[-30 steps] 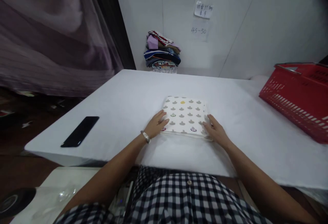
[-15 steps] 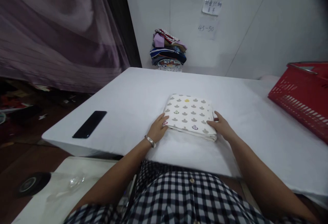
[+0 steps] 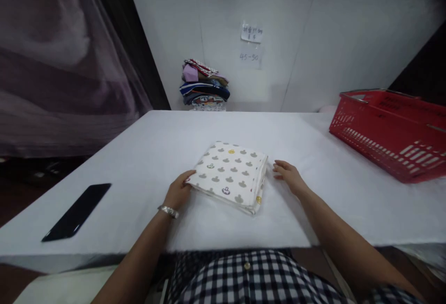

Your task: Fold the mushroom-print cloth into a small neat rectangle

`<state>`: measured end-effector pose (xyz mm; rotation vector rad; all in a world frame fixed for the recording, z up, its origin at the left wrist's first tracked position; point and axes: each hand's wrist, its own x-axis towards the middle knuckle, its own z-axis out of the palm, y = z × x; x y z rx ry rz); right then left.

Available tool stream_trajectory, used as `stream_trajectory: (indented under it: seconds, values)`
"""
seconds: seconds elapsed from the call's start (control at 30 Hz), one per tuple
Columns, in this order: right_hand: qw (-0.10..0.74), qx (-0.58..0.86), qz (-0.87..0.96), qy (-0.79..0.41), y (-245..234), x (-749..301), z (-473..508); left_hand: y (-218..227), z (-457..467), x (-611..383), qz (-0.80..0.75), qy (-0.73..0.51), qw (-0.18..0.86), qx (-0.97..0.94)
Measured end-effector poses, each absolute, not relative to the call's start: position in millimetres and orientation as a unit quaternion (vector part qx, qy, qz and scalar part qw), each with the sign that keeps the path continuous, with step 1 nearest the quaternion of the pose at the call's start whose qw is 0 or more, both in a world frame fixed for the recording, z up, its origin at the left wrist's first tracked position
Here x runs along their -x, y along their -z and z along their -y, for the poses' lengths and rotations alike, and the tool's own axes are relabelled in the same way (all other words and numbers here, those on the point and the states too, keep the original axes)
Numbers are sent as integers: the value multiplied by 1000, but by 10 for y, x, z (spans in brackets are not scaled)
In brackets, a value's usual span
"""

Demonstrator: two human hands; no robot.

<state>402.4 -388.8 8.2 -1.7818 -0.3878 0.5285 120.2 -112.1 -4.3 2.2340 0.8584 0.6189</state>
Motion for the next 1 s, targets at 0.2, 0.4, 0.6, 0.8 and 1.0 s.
stream_trajectory:
  seconds: [0.2, 0.4, 0.6, 0.8, 1.0]
  values:
    - [546, 771, 184, -270, -207, -4261, 3532, -137, 1331, -1194, -274, -188, 157, -930]
    - [530, 763, 218, -299, -129, -4384, 3314, -320, 2063, -1429, -98, -84, 26, -991]
    - [509, 786, 253, -242, -93, -4435, 3316, -201, 2281, -1592, -77, -84, 48, -992]
    - [477, 805, 305, -176, -75, -4456, 3334, -151, 2317, -1587, -89, -103, 28, -990]
    - [483, 816, 297, -115, -104, -4415, 3360, -197, 2438, -1669, -34, -172, 54, -983]
